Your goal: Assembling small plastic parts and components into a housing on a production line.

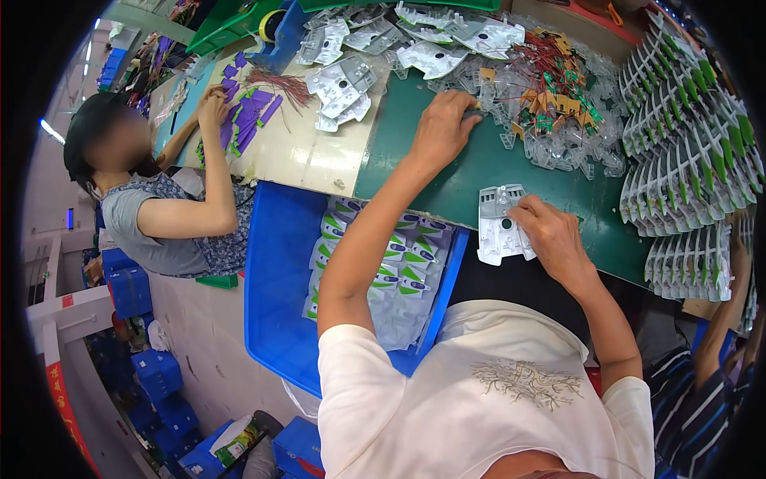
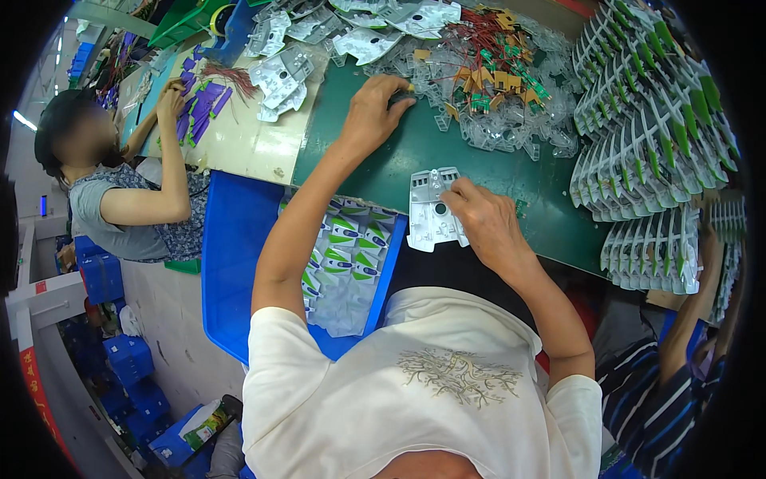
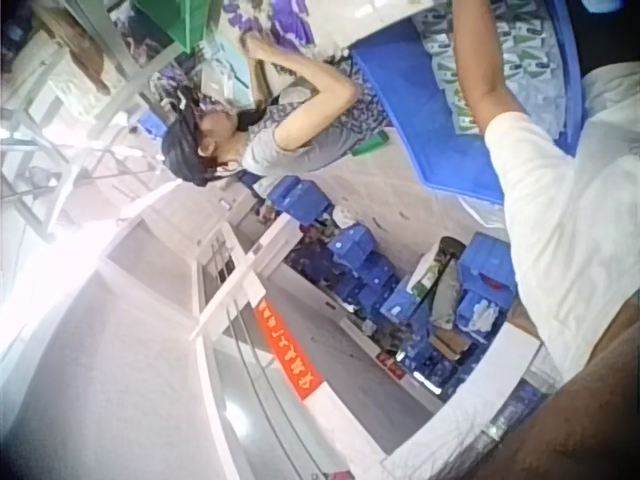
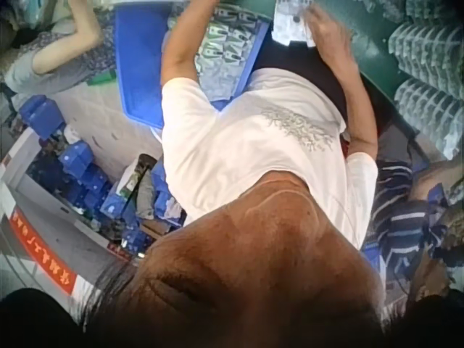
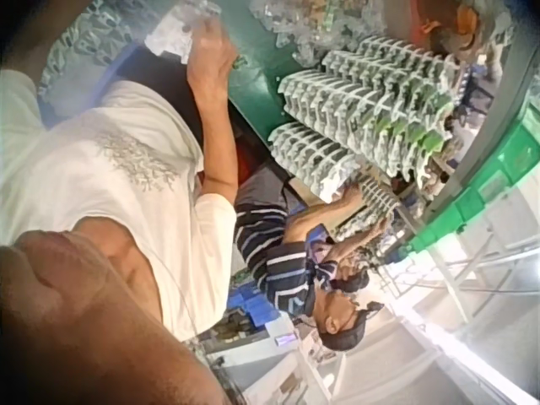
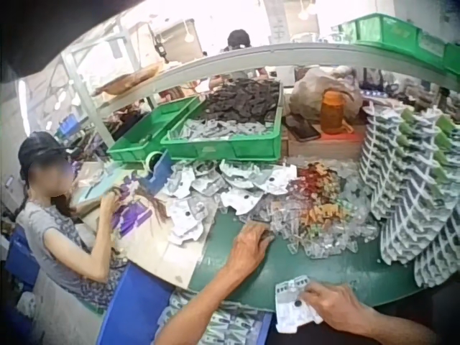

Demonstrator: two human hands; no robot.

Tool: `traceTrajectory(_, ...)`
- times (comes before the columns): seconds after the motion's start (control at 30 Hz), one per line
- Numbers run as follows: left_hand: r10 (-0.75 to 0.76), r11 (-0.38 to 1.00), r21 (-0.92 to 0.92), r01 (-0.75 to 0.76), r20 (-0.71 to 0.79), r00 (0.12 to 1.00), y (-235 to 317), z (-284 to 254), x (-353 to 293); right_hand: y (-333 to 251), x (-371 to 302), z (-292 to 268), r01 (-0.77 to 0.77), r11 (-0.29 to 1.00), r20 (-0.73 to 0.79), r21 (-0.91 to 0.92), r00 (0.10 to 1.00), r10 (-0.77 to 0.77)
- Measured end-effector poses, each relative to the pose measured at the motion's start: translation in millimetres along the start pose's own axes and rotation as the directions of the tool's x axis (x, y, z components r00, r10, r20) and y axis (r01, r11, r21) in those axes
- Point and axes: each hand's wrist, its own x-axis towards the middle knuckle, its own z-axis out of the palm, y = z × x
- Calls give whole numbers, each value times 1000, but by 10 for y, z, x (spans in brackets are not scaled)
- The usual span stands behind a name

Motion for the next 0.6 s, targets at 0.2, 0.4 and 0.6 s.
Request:
traceTrajectory(0.2, -79, 997, 12, 78, 90, 993, 444, -412, -617, 70, -62, -74, 13, 999, 27, 47, 1000, -14)
traceTrajectory(0.4, -70, 996, 58, 65, 98, 993, 705, -460, -1083, 131, -40, -93, 23, 996, 60, 81, 998, -27)
traceTrajectory(0.6, -86, 995, 59, 78, 154, 984, 748, -450, -992, 164, -33, -92, 51, 998, 66, 44, 996, -54)
